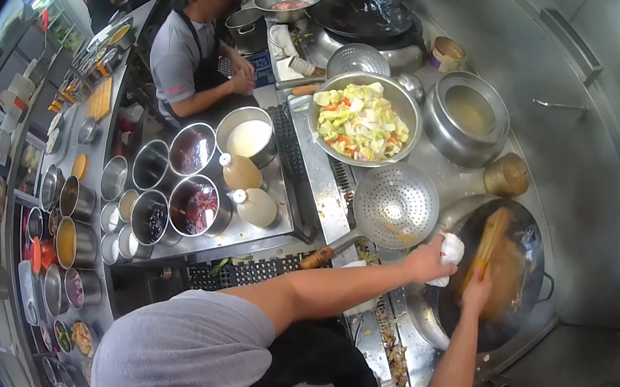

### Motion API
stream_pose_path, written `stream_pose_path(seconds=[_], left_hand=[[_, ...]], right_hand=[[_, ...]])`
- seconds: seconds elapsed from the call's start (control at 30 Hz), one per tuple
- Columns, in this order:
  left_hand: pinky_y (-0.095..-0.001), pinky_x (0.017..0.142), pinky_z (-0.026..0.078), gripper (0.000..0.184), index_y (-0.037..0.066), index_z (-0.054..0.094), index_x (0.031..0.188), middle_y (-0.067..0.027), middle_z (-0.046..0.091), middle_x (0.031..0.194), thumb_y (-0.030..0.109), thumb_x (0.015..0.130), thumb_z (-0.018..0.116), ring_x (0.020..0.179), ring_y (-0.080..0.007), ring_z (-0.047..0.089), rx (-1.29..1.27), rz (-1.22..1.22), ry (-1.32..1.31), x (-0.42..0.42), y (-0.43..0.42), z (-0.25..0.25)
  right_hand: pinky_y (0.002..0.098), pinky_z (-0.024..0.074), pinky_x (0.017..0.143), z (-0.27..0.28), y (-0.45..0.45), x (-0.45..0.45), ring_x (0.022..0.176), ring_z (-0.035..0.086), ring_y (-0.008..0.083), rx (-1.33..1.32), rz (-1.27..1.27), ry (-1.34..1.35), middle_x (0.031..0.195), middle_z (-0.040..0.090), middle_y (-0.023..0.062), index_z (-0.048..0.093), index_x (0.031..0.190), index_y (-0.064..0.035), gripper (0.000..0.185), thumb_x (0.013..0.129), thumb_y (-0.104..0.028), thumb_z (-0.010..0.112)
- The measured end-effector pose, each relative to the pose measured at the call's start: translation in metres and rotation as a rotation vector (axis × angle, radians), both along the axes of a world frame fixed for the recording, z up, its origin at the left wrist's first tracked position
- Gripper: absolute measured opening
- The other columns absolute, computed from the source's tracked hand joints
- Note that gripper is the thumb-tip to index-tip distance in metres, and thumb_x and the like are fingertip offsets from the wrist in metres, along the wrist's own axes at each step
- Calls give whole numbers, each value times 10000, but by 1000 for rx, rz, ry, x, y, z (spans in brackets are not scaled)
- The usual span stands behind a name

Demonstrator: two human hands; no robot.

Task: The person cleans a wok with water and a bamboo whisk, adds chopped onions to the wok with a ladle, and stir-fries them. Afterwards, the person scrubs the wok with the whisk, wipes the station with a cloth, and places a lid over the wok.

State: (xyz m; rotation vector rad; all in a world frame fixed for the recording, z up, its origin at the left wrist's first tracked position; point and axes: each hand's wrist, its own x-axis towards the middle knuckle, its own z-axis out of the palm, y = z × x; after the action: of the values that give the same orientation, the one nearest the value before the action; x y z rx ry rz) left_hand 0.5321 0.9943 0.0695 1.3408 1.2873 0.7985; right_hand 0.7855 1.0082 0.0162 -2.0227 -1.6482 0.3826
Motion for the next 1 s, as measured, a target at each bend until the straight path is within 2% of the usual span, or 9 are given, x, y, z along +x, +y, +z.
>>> stream_pose_path(seconds=[0.1, 0.2, 0.27, 0.37, 0.4, 0.47, 0.7, 0.83, 1.0], left_hand=[[-445, 930, 509, 1045, -70, 210, 1486, -263, 652, 1173, 452, 772, 768, 1064, -428, 647, -70, 29, -95, 4, 7, 7], [-465, 918, 513, 810, -53, 278, 1283, -267, 662, 1140, 364, 790, 768, 1065, -441, 643, -62, 16, 8, 9, 4, 21], [-505, 873, 514, 677, -58, 298, 1256, -300, 663, 1072, 237, 804, 708, 1004, -469, 645, 9, 44, 40, 22, 7, -2], [-528, 855, 506, 636, -61, 321, 1269, -327, 652, 1037, 172, 790, 668, 973, -482, 642, -5, 23, 103, 20, 15, -3], [-534, 852, 504, 638, -62, 325, 1281, -335, 649, 1029, 159, 784, 659, 968, -484, 641, -6, 12, 108, 21, 17, -5], [-536, 852, 505, 670, -57, 326, 1313, -335, 649, 1032, 166, 779, 665, 968, -482, 641, 47, 5, 115, 16, 23, -6], [-517, 905, 494, 612, -33, 375, 1287, -319, 639, 1105, 189, 795, 663, 1057, -454, 629, -31, -66, 179, 3, 23, 30], [-513, 909, 493, 614, -55, 379, 1284, -333, 636, 1097, 185, 792, 657, 1058, -460, 625, -19, -43, 161, 0, 23, 37], [-514, 893, 506, 740, -96, 303, 1369, -335, 649, 1054, 176, 778, 655, 1012, -466, 640, 31, -44, 168, 7, 27, 15]], right_hand=[[434, 512, 870, 81, -100, 0, 1011, 667, 407, -268, 247, -7, 1138, 660, 279, 527, 1398, -47, 469, 962, -218, 569], [450, 529, 820, 170, -158, 8, 964, 679, 415, -496, 217, -251, 1017, 686, 266, 576, 1360, -113, 531, 874, -319, 636], [501, 532, 774, 155, -136, 67, 897, 683, 411, -608, 191, -600, 969, 702, 227, 602, 1338, -190, 483, 884, -349, 637], [512, 528, 698, 101, -48, 80, 798, 683, 415, -268, -18, -505, 882, 707, 195, 632, 1265, -123, 377, 934, -300, 608], [514, 519, 750, 61, -26, 90, 871, 678, 413, -329, -131, -128, 935, 697, 220, 627, 1261, -81, 393, 943, -310, 603], [502, 480, 905, 2, -27, 68, 1064, 622, 433, -159, -83, -357, 1139, 650, 275, 573, 1352, -78, 458, 966, -325, 570], [463, 522, 851, 169, -155, 27, 989, 665, 416, -487, 244, -201, 1040, 693, 235, 616, 1308, -114, 452, 878, -251, 637], [486, 537, 822, 159, -131, 135, 936, 692, 377, -600, 165, -564, 990, 716, 188, 663, 1220, -110, 469, 829, -367, 681], [509, 510, 838, 64, -46, 68, 1015, 647, 424, -453, -244, -407, 1091, 679, 223, 609, 1293, -124, 448, 955, -414, 570]])
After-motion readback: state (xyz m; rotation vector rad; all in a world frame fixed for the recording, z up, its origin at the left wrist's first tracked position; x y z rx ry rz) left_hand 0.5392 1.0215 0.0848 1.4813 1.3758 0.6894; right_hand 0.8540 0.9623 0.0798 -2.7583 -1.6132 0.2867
